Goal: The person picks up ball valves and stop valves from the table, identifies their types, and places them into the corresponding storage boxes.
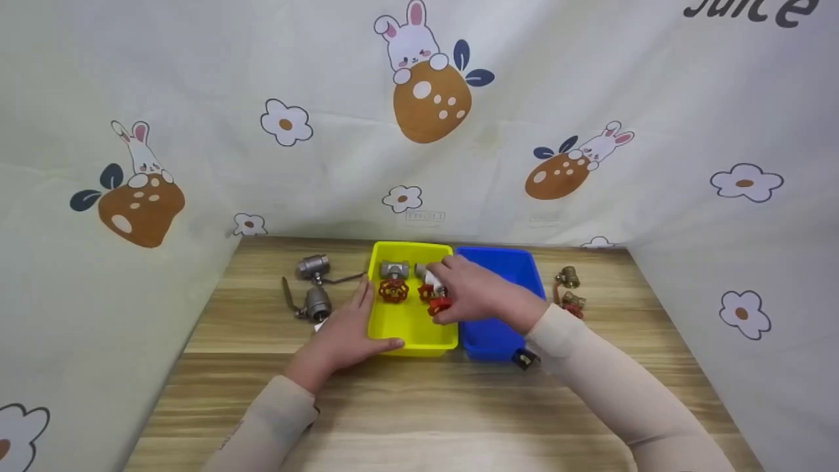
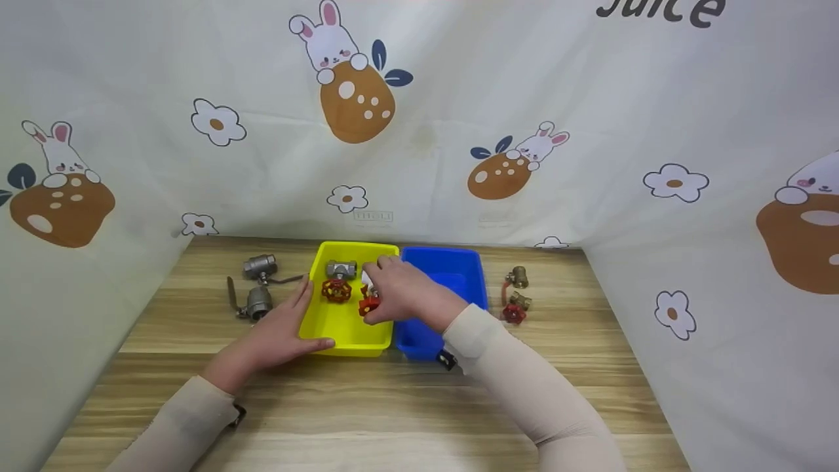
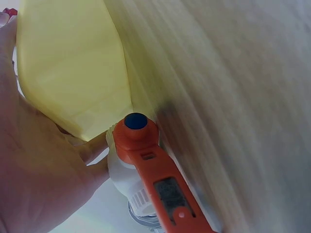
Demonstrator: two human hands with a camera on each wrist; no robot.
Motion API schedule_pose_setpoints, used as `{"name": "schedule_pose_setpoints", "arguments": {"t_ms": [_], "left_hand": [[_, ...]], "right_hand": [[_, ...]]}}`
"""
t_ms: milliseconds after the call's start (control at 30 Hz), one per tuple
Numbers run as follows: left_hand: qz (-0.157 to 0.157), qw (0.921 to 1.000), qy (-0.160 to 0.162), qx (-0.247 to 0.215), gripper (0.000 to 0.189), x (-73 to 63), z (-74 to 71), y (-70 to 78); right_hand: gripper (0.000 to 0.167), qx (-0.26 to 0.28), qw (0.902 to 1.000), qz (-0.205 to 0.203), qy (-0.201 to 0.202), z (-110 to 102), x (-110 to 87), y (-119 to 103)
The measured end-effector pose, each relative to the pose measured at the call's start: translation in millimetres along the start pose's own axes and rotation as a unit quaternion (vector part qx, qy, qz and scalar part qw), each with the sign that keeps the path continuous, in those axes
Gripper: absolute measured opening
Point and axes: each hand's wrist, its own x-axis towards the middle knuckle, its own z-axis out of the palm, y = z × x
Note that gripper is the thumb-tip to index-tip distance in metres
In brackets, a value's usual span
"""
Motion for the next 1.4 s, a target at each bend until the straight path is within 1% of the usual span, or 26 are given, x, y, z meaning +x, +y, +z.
{"name": "schedule_pose_setpoints", "arguments": {"t_ms": [133, 400, 600, 767, 900, 1033, 1167, 1400], "left_hand": [[0.001, 1.0000, -0.001, 0.003, 0.135, 0.4, 0.5, -0.5], [0.004, 1.0000, 0.001, 0.003, 0.136, -1.4, -0.8, 1.1], [0.001, 1.0000, 0.002, 0.006, 0.136, -1.2, -0.4, 0.7], [-0.001, 1.0000, 0.000, 0.004, 0.136, -1.6, -0.3, 1.0], [-0.003, 1.0000, 0.000, 0.001, 0.136, -1.5, -0.1, 0.9], [0.002, 1.0000, 0.003, -0.002, 0.135, -1.0, 0.5, 0.2], [0.007, 1.0000, 0.004, -0.005, 0.135, -0.4, 1.2, -0.7], [0.004, 1.0000, 0.001, -0.001, 0.135, -0.3, 0.8, -0.6]], "right_hand": [[0.096, -0.013, 0.9999, -0.007, 0.001, 2.8, 2.2, -3.8], [0.101, -0.001, 0.9999, 0.001, -0.015, 6.4, 7.4, -7.3], [0.102, -0.002, 0.9996, 0.005, -0.029, 6.1, 11.0, -11.9], [0.103, 0.002, 0.9988, 0.018, -0.045, 6.3, 15.1, -15.0], [0.106, 0.017, 0.9976, 0.036, -0.057, 7.3, 17.8, -17.0], [0.109, 0.024, 0.9960, 0.047, -0.072, 9.5, 21.6, -18.4], [0.112, 0.014, 0.9949, 0.050, -0.086, 11.1, 25.5, -19.4], [0.112, 0.013, 0.9917, 0.066, -0.109, 9.9, 31.4, -20.8]]}}
